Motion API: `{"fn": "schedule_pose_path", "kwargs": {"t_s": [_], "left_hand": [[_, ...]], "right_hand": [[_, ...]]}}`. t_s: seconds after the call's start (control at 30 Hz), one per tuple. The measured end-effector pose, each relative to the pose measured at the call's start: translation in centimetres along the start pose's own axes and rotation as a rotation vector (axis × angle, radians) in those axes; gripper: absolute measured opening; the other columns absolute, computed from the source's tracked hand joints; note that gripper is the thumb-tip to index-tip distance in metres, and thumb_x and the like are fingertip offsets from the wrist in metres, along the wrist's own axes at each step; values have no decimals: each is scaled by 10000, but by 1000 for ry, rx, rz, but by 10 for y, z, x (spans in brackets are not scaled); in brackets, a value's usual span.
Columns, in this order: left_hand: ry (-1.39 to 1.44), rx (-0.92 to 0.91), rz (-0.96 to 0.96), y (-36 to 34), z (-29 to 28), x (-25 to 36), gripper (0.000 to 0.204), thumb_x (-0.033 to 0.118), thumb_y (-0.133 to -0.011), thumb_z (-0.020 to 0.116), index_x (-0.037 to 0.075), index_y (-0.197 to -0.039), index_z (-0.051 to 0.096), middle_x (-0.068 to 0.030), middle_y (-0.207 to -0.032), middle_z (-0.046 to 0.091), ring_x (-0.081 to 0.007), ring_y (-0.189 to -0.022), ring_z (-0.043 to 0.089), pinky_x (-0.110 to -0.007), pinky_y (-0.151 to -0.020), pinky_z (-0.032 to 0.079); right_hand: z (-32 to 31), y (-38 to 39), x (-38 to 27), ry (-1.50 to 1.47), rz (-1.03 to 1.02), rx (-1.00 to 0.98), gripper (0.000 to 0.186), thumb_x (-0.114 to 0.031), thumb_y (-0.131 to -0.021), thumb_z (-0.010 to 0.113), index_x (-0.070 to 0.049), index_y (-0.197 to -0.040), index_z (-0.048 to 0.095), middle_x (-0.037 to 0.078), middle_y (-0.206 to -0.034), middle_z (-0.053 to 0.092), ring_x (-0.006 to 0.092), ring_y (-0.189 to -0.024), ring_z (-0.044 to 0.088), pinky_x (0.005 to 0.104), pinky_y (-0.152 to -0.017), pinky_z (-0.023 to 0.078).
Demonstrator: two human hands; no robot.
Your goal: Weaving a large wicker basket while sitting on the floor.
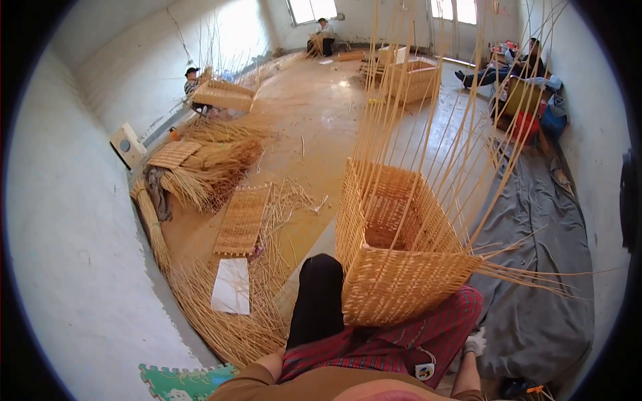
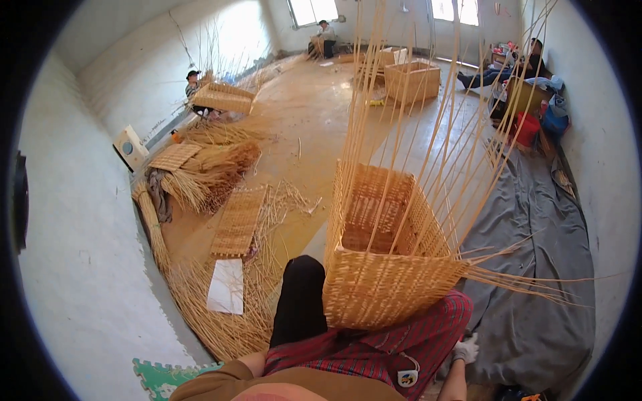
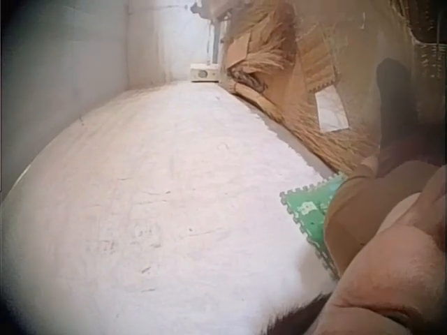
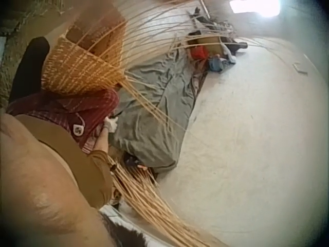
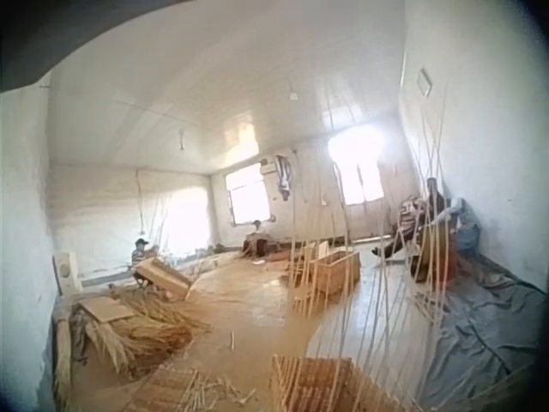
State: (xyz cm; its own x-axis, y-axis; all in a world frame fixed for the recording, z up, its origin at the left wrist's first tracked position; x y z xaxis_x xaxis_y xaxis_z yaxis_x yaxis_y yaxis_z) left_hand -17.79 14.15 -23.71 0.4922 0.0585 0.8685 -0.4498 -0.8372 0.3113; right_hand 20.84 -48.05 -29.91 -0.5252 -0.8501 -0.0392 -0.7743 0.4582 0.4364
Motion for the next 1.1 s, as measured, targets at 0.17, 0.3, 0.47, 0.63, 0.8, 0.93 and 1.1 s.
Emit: {"fn": "schedule_pose_path", "kwargs": {"t_s": [0.17, 0.3, 0.47, 0.63, 0.8, 0.93, 1.1], "left_hand": [[-21, -27, 35, -49, 43, 15, 389, 291, -1013, 574, -40, -1214, 613, -213, -1090, 697, -402, -971, 659, -457, -862, 542], [-99, -4, 16, -48, 49, 16, 385, 288, -1014, 571, -39, -1212, 615, -209, -1093, 697, -399, -971, 659, -453, -863, 542], [-237, 107, -10, -56, 2, 3, 380, 285, -1016, 568, -38, -1209, 618, -205, -1097, 697, -395, -972, 659, -449, -864, 542], [-347, 122, -44, -50, 6, -14, 375, 282, -1017, 566, -38, -1206, 621, -201, -1101, 697, -391, -973, 659, -444, -865, 541], [-468, 220, 27, -91, -32, 38, 370, 278, -1019, 563, -37, -1203, 624, -196, -1105, 697, -387, -974, 659, -440, -867, 541], [-560, 327, 54, -111, -70, 60, 366, 275, -1020, 561, -36, -1200, 627, -193, -1109, 697, -383, -975, 659, -436, -868, 541], [-595, 387, 71, -125, -50, 104, 361, 272, -1022, 558, -36, -1197, 630, -189, -1113, 697, -379, -975, 659, -432, -869, 540]], "right_hand": [[-63, -58, 41, -208, -202, 279, 737, -368, -810, 787, -133, -1448, 502, 177, -1386, 566, 345, -1298, 525, 462, -1103, 404], [-71, -77, 53, -1041, -224, 301, 406, -129, -928, 666, -43, -1320, 601, 132, -1276, 636, 286, -1182, 595, 371, -1048, 451], [-159, 54, -37, -1488, -509, 347, 255, -59, -1003, 593, -21, -1252, 634, 47, -1197, 647, 164, -1078, 597, 306, -985, 473], [-182, 241, -168, -1118, -1101, 26, 184, -213, -1011, 634, -76, -1119, 690, 18, -1013, 675, 140, -932, 619, 290, -827, 515], [40, 236, -206, -632, -970, -1011, 233, -160, -938, 568, -53, -1130, 643, 169, -1165, 666, 336, -1091, 630, 420, -890, 540], [71, 245, -175, -803, 18, -1326, 334, -238, -1035, 574, -40, -1303, 583, 144, -1166, 684, 278, -1094, 645, 409, -942, 550], [169, 197, -202, -1530, 341, -1642, 341, -190, -992, 656, -50, -1295, 585, 132, -1206, 665, 290, -1087, 645, 416, -911, 561]]}}
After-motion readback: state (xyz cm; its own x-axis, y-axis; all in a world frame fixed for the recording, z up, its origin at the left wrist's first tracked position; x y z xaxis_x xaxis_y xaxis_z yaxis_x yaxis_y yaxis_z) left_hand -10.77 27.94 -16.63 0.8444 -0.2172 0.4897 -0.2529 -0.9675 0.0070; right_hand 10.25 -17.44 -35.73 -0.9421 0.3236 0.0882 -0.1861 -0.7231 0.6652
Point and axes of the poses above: each hand's wrist, its own y-axis away from the middle knuckle, its own z-axis out of the palm, x = y × z, the point moved 7 cm from there along -y, towards the middle knuckle
